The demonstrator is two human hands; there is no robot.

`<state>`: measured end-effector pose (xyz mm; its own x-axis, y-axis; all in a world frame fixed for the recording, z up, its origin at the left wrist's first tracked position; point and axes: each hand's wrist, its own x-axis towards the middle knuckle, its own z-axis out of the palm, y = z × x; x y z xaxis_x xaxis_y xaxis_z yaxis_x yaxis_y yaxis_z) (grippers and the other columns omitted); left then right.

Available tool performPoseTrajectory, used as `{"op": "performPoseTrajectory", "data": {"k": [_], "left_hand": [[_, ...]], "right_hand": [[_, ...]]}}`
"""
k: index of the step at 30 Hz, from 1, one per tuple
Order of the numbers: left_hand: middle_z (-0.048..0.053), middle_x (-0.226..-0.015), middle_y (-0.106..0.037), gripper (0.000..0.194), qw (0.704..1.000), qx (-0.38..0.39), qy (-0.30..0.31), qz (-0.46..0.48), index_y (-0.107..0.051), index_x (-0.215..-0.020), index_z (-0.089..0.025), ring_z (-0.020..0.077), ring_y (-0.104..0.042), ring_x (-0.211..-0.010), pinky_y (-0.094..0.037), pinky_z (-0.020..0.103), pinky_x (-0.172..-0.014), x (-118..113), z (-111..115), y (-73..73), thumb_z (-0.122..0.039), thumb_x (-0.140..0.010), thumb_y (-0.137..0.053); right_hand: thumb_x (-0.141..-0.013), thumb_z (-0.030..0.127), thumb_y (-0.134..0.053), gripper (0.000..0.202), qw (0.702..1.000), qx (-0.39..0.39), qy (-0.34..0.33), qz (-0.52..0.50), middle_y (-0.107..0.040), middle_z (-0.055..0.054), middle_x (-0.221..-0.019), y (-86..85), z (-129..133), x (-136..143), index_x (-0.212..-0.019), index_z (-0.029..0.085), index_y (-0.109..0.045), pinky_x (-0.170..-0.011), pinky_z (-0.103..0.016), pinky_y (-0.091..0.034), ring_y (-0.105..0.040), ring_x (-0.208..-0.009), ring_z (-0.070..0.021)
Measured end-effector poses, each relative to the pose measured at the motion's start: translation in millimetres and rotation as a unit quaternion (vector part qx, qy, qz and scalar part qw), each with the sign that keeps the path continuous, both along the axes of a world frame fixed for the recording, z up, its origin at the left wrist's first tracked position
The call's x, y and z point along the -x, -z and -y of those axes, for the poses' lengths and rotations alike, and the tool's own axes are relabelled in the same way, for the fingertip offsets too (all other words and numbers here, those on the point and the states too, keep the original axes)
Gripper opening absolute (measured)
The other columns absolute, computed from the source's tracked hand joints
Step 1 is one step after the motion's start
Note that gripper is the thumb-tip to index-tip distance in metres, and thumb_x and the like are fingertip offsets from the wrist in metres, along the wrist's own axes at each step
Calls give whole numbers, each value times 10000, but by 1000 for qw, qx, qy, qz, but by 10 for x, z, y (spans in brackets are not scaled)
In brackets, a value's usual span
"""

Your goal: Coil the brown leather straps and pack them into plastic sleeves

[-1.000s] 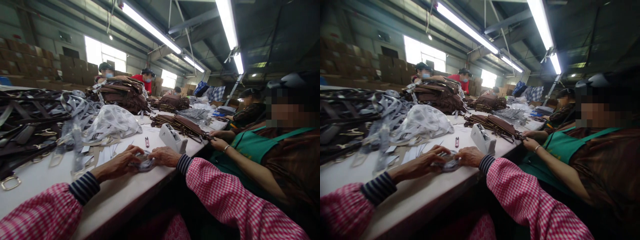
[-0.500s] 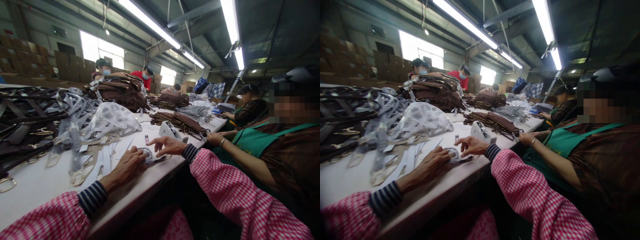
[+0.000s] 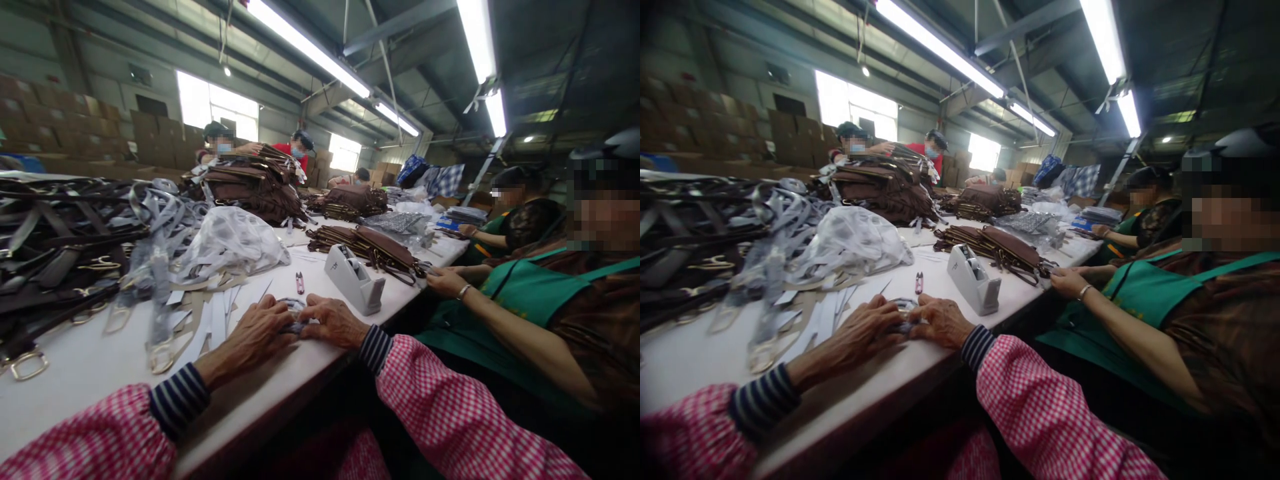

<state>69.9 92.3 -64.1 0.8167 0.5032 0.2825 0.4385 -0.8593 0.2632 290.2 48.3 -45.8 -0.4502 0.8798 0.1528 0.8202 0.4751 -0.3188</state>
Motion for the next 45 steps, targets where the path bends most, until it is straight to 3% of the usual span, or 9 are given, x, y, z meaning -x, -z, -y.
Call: {"op": "performPoseTrajectory", "data": {"k": [5, 8, 10, 14, 16, 21, 34, 41, 45], "left_hand": [[75, -1006, -666, 265, 999, -21, -48, 1, -668, -946, -214, 281, -482, -983, -365, 436, -802, -95, 84, 72, -408, -1015, -503], [86, -1031, -660, 203, 999, -35, -28, -18, -639, -961, -200, 278, -478, -979, -367, 451, -817, -113, 182, 89, -309, -1012, -476], [89, -1048, -655, 174, 999, -44, -13, -13, -625, -995, -195, 279, -478, -982, -368, 456, -821, -115, 256, 106, -274, -1005, -472], [94, -1046, -646, 181, 999, -49, -7, 9, -610, -966, -187, 292, -481, -998, -382, 471, -825, -124, 352, 137, -337, -995, -513], [101, -1052, -646, 170, 999, -42, -10, 8, -612, -964, -183, 300, -481, -1015, -389, 486, -852, -132, 363, 152, -312, -994, -504], [131, -1192, -626, 233, 1000, -23, -12, 11, -627, -1118, -173, 314, -467, -1099, -385, 524, -967, -138, 351, 213, -143, -945, -474], [87, -1232, -647, 447, 997, -39, -19, 62, -648, -1241, -240, 304, -476, -1170, -346, 506, -1061, -117, 295, 412, -51, -895, -438], [64, -1139, -697, 379, 997, -26, -33, 59, -728, -1113, -305, 294, -529, -1070, -400, 433, -898, -166, 203, 427, -120, -905, -471], [79, -1172, -695, 380, 997, -41, -45, 57, -729, -1116, -299, 304, -519, -1093, -397, 441, -916, -165, 209, 465, -132, -878, -484]], "right_hand": [[-879, 368, -774, 165, 1000, 7, 4, -30, -548, 14, -876, -25, 3, -37, -971, 231, -781, -703, -232, -375, -564, -784, -128], [-797, 318, -830, 197, 991, 114, -19, -70, -603, 6, -828, -197, -53, -110, -937, 183, -791, -658, -230, -415, -581, -743, -132], [-861, 345, -751, 241, 979, 182, -32, -82, -649, -12, -772, -364, -153, -131, -971, 133, -778, -599, -230, -440, -605, -686, -139], [-997, 269, -534, 265, 999, 1, -9, 38, -715, -63, -850, -546, -505, 111, -1060, 96, -724, -649, -248, -498, -658, -721, -148], [-959, 196, -579, 193, 991, -75, -21, 108, -718, -86, -990, -485, -709, 362, -1069, 123, -719, -756, -282, -513, -672, -825, -167], [-910, 81, -568, 163, 964, -93, -106, 224, -678, -90, -1063, -166, -1083, 869, -949, 160, -705, -740, -291, -505, -649, -998, -224], [-918, 98, -562, 99, 942, -141, -110, 285, -677, -64, -1013, 98, -1242, 880, -936, 146, -647, -695, -286, -504, -644, -870, -182], [-927, 210, -590, 123, 965, -140, -63, 214, -705, -35, -936, 192, -1334, 904, -825, 176, -649, -581, -259, -410, -633, -805, -173], [-930, 239, -644, 113, 989, -131, -16, 71, -701, 17, -934, 130, -1376, 854, -826, 205, -675, -677, -225, -416, -621, -849, -137]]}}
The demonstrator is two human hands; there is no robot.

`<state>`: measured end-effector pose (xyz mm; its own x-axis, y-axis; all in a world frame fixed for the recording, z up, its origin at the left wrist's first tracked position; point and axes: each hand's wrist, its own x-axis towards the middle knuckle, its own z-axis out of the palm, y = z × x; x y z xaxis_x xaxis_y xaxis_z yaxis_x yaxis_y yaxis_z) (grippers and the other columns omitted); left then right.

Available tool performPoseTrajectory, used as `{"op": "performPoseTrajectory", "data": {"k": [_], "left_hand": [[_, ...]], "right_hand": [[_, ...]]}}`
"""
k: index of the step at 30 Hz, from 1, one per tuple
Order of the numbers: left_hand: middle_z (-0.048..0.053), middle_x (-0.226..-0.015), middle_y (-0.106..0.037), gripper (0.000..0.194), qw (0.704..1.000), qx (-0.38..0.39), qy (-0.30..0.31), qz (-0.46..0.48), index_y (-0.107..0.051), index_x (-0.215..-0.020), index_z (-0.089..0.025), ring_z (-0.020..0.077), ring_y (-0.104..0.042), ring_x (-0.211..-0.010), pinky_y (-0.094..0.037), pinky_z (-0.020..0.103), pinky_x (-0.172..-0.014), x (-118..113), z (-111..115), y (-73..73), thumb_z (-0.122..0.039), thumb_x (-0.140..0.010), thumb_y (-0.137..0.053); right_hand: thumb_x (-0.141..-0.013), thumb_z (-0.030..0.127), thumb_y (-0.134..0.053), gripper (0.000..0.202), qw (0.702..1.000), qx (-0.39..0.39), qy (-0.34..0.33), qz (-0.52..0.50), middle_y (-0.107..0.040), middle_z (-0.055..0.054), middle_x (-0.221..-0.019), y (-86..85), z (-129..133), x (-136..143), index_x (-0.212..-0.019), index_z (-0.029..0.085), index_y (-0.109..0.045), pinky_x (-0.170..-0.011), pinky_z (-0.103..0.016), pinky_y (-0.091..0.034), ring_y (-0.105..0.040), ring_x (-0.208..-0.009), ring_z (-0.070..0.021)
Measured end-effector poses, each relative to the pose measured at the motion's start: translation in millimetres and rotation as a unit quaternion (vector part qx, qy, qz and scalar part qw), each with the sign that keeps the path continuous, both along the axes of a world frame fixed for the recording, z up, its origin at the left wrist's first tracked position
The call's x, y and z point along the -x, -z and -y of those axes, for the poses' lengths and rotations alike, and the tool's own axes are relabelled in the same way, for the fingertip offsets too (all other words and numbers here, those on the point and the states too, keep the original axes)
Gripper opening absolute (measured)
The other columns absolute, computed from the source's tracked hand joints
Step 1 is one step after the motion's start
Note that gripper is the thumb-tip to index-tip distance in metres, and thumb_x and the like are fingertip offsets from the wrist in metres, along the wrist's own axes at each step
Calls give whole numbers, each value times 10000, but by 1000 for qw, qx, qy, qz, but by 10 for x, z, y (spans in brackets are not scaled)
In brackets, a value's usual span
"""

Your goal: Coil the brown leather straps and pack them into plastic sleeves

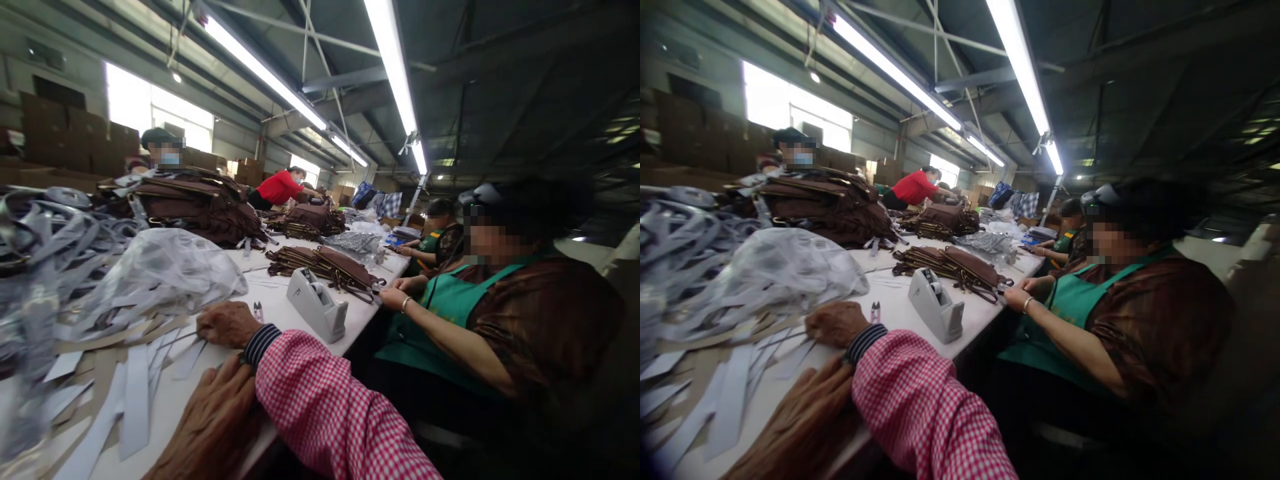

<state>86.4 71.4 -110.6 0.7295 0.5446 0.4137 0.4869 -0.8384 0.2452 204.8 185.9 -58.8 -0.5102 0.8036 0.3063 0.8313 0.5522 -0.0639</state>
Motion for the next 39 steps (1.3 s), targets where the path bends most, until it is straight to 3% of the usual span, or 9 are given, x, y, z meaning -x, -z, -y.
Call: {"op": "performPoseTrajectory", "data": {"k": [2, 5, 10, 13, 17, 23, 30, 36, 39], "left_hand": [[89, -1073, -697, 274, 1000, -7, 3, 4, -725, -1030, -267, 296, -522, -1038, -402, 431, -909, 23, 26, -4, -183, -893, -503], [82, -1030, -678, 180, 999, 4, 22, 43, -685, -976, -253, 287, -517, -1010, -406, 418, -904, 80, 61, -59, -327, -935, -526], [46, -859, -617, 319, 977, 152, 27, 150, -646, -840, -204, 240, -517, -854, -388, 351, -767, 156, -79, -339, -491, -923, -536], [-10, -661, -489, 432, 918, 339, 26, 203, -600, -692, -187, 177, -441, -673, -305, 297, -620, 219, -240, -557, -592, -841, -614], [2, -721, -570, 454, 816, 498, 55, 289, -663, -740, -167, 159, -457, -679, -357, 279, -646, 329, -350, -689, -616, -753, -731], [40, -815, -654, 416, 767, 560, 71, 305, -730, -829, -154, 171, -526, -720, -417, 276, -682, 359, -353, -652, -561, -759, -779], [51, -858, -674, 386, 787, 541, 106, 278, -717, -878, -137, 180, -542, -774, -421, 294, -729, 362, -355, -666, -521, -842, -721], [35, -743, -662, 391, 810, 518, 109, 253, -712, -795, -138, 176, -527, -695, -387, 298, -680, 294, -193, -777, -528, -821, -713], [21, -694, -633, 393, 816, 504, 89, 270, -691, -744, -144, 174, -515, -673, -375, 297, -664, 273, -140, -854, -532, -792, -725]], "right_hand": [[-922, 231, -669, 92, 988, -14, 38, -151, -695, 24, -920, -154, 17, -69, -837, 205, -691, -730, -219, -419, -610, -854, -125], [-895, 237, -674, 150, 922, -18, 95, -375, -662, 20, -796, -512, 200, -249, -762, 172, -650, -692, -225, -419, -579, -765, -125], [-900, 349, -648, 189, 845, 104, 20, -524, -700, 8, -705, -939, 1086, -654, -847, 171, -617, -534, -210, -394, -531, -551, -98], [-866, 350, -708, 208, 822, 163, 32, -545, -681, 0, -638, -841, 1732, -794, -862, 146, -670, -533, -209, -420, -539, -519, -93], [-837, 389, -728, 265, 769, 291, 95, -562, -663, -4, -571, -437, 2232, -780, -868, 128, -693, -423, -190, -350, -491, -406, -78], [-768, 418, -742, 403, 729, 336, 119, -584, -657, -5, -537, -161, 2230, -591, -1005, 93, -728, -378, -189, -339, -493, -367, -92], [-763, 408, -745, 410, 713, 315, 107, -617, -661, -8, -543, -107, 2000, -449, -1030, 99, -716, -393, -200, -362, -486, -368, -93], [-760, 457, -765, 397, 727, 269, 83, -627, -663, -4, -569, -24, 1770, -363, -951, 118, -688, -443, -206, -412, -518, -411, -97], [-878, 507, -647, 397, 740, 248, 86, -619, -677, -20, -635, 27, 1777, -402, -1017, 135, -664, -467, -224, -442, -551, -457, -116]]}}
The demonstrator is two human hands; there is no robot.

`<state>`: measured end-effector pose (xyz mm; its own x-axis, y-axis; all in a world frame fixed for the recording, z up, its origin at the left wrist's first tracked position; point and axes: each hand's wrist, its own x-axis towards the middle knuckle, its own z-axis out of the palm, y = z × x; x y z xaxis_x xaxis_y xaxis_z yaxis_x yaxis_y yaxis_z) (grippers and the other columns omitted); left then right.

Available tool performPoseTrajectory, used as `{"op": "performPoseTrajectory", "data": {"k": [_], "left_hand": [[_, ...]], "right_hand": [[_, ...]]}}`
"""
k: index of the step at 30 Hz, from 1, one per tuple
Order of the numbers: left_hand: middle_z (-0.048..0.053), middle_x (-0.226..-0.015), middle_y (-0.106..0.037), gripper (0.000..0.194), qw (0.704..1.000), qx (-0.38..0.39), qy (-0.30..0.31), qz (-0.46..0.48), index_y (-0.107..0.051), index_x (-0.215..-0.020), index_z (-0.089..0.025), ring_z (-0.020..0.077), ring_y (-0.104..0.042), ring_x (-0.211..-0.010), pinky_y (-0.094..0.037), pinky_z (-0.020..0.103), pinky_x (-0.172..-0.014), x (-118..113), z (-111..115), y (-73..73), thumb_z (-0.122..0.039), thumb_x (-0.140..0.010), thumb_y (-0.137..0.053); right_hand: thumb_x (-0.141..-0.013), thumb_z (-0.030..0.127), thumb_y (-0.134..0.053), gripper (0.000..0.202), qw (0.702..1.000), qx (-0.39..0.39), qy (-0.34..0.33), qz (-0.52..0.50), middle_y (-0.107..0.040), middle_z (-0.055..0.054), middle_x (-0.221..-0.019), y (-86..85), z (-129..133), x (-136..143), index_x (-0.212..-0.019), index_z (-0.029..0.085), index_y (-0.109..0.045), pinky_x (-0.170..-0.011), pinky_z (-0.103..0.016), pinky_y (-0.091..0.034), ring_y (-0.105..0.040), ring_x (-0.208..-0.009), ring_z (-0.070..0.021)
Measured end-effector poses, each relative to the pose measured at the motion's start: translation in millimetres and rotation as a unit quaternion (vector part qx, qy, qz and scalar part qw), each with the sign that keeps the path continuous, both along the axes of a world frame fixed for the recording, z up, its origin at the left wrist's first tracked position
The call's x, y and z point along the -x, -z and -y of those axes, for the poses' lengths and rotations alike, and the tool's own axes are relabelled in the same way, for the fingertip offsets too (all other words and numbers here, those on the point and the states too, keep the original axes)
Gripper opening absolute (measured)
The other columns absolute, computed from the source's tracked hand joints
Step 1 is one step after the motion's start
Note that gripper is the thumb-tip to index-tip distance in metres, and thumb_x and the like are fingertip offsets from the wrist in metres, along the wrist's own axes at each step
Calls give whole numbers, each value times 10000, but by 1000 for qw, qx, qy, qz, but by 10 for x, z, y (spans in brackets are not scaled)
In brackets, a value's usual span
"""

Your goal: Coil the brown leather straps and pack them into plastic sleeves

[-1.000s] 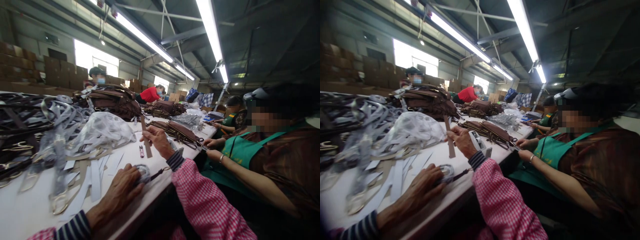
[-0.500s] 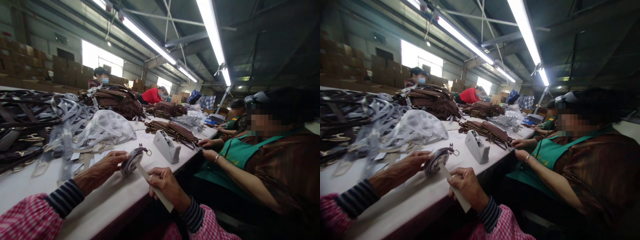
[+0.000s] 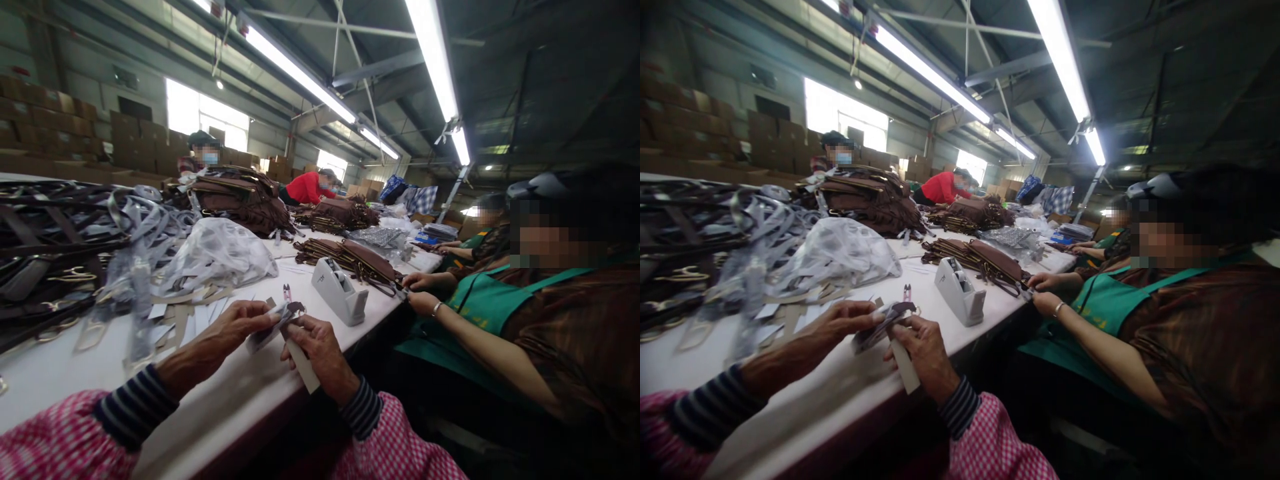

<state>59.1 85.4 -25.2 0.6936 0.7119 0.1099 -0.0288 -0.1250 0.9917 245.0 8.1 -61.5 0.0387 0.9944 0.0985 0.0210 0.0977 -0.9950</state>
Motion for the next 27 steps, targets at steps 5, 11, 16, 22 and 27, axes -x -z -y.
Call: {"op": "performPoseTrajectory", "data": {"k": [5, 11, 16, 22, 27], "left_hand": [[-15, -664, -563, 414, 999, -12, -35, 4, -647, -707, -147, 142, -432, -639, -325, 279, -630, 24, -28, -57, -548, -784, -714], [-31, -646, -504, 422, 997, -24, -56, -37, -632, -699, -156, 133, -392, -633, -280, 270, -607, 8, 55, -93, -561, -739, -742], [-20, -673, -534, 422, 997, -45, -34, -57, -694, -793, -148, 134, -414, -641, -282, 262, -603, -29, 96, -62, -570, -803, -703], [-34, -622, -464, 455, 989, -89, -68, -97, -680, -766, -162, 135, -378, -604, -247, 267, -569, -34, 51, 27, -613, -822, -651], [17, -807, -561, 362, 938, -284, -135, -146, -658, -778, -182, 193, -478, -749, -342, 320, -684, -44, 79, 111, -523, -886, -596]], "right_hand": [[-952, 234, -534, 343, 914, -254, 96, 300, -703, -83, -962, 192, 213, -175, -1288, 186, -582, -701, -321, -550, -642, -736, -178], [-897, 34, -471, 326, 778, -431, 82, 450, -689, -110, -962, 327, 351, -153, -1140, 192, -621, -736, -328, -555, -659, -855, -219], [-915, 42, -482, 280, 777, -451, 128, 421, -715, -98, -917, 358, 273, -108, -1098, 192, -634, -740, -309, -567, -693, -837, -205], [-952, 38, -475, 301, 760, -465, 114, 441, -740, -109, -971, 273, 222, -164, -1140, 193, -651, -770, -310, -582, -708, -880, -200], [-959, 16, -475, 295, 737, -471, 91, 476, -736, -126, -993, 225, 219, -200, -1147, 157, -652, -767, -315, -589, -697, -866, -201]]}}
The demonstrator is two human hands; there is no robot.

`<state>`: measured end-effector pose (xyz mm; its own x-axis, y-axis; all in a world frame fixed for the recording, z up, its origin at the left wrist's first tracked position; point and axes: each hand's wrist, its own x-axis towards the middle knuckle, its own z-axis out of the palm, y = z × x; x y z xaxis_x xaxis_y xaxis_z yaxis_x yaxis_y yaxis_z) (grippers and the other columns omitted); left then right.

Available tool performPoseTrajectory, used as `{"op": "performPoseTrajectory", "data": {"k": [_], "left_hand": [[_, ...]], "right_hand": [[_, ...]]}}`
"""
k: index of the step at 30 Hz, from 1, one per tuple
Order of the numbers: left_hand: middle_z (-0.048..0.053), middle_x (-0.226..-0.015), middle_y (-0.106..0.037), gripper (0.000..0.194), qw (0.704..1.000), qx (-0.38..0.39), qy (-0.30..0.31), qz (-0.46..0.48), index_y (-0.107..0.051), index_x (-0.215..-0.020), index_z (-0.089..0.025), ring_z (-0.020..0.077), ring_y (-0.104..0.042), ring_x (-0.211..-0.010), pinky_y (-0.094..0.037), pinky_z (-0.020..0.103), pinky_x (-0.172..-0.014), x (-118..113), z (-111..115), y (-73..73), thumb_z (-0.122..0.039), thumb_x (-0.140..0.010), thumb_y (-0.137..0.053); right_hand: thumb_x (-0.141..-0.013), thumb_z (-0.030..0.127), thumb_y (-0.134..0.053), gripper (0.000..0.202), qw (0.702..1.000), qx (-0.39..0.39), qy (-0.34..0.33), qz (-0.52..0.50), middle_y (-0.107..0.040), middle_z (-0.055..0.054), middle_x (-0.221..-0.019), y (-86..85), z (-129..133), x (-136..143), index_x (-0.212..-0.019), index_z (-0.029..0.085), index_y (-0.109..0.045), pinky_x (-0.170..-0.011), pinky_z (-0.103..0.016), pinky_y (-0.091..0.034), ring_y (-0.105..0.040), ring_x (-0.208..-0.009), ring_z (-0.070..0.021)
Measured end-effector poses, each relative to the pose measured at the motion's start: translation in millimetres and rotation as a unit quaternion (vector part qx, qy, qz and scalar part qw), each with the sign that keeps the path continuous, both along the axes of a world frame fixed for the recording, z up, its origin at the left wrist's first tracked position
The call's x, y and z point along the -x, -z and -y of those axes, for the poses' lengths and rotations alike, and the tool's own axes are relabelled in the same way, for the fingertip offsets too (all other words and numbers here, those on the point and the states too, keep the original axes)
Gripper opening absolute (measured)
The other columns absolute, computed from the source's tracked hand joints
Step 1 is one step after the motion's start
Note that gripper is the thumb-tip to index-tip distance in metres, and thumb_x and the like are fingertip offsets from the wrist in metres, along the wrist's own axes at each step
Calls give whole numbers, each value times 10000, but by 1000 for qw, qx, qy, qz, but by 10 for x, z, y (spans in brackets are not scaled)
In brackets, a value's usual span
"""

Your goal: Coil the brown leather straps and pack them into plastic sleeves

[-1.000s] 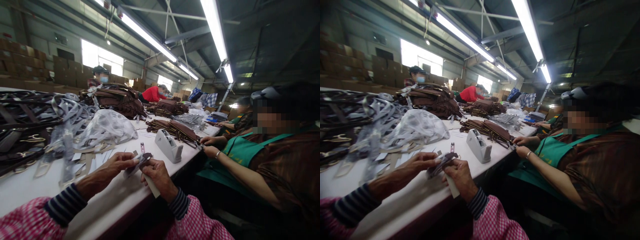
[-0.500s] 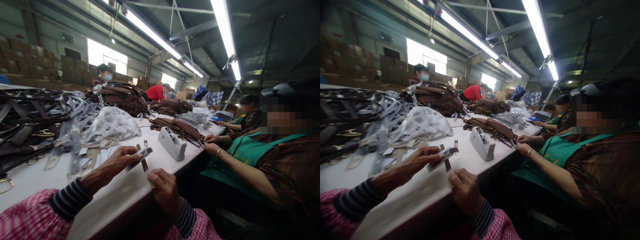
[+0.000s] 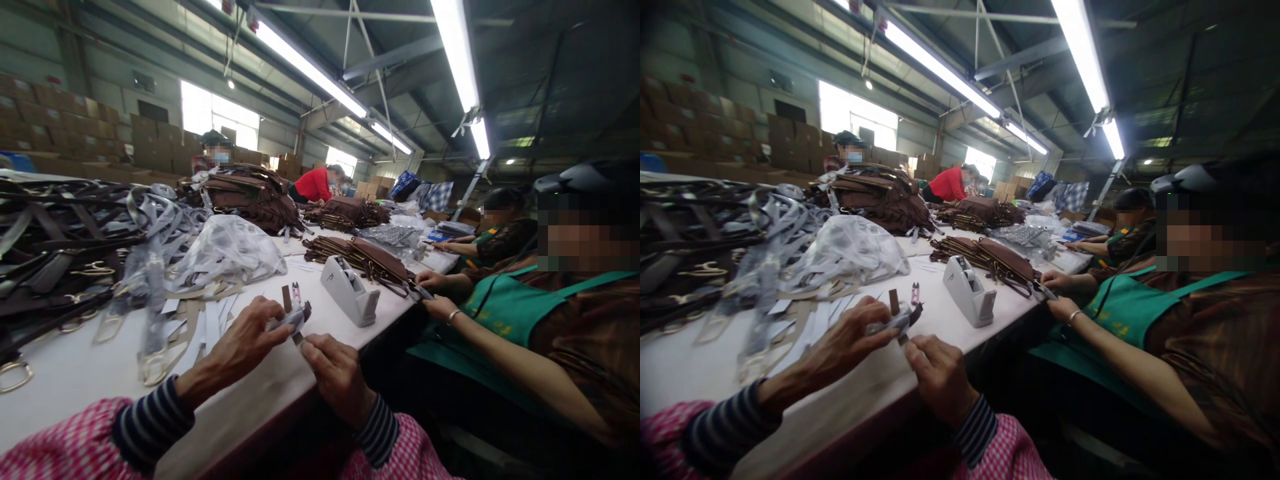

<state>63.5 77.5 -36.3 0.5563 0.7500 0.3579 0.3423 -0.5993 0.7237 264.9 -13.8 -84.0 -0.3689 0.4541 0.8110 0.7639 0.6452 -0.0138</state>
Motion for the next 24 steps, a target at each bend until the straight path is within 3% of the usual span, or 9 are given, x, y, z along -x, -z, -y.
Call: {"op": "performPoseTrajectory", "data": {"k": [4, 9, 16, 21, 24], "left_hand": [[52, -878, -617, 271, 987, -133, 45, -75, -611, -803, -192, 246, -488, -900, -347, 382, -782, -68, 82, 144, -393, -959, -518], [54, -930, -633, 163, 970, -193, 69, -130, -580, -835, -198, 249, -471, -943, -341, 408, -805, -170, 142, 363, -274, -963, -514], [47, -861, -607, 204, 981, -152, 83, -91, -544, -792, -203, 241, -460, -907, -366, 406, -792, -155, 86, 381, -319, -955, -503], [38, -820, -559, 123, 988, -114, 63, -86, -487, -758, -213, 248, -477, -883, -375, 398, -764, -156, 78, 401, -248, -876, -486], [46, -854, -544, 42, 993, -88, 31, -78, -485, -790, -218, 249, -487, -847, -385, 394, -742, -157, 117, 397, -232, -828, -492]], "right_hand": [[-980, 47, -478, 249, 1000, 4, 19, 14, -735, -110, -976, 30, 20, -53, -1075, 171, -672, -759, -291, -596, -699, -865, -187], [-987, 77, -485, 225, 997, 56, 22, 43, -717, -129, -1133, 50, 18, -111, -1011, 186, -680, -909, -366, -576, -654, -1048, -226], [-996, 146, -569, 160, 978, 207, -29, -5, -742, -64, -1039, -125, -131, -156, -963, 183, -721, -884, -266, -540, -693, -982, -174], [-842, 64, -730, 128, 943, 320, -18, -86, -739, -14, -838, -351, -309, -120, -805, 185, -747, -805, -264, -519, -694, -826, -160], [-722, 44, -779, 161, 908, 397, 11, -133, -711, 13, -739, -465, -426, -107, -787, 172, -705, -647, -240, -501, -656, -689, -144]]}}
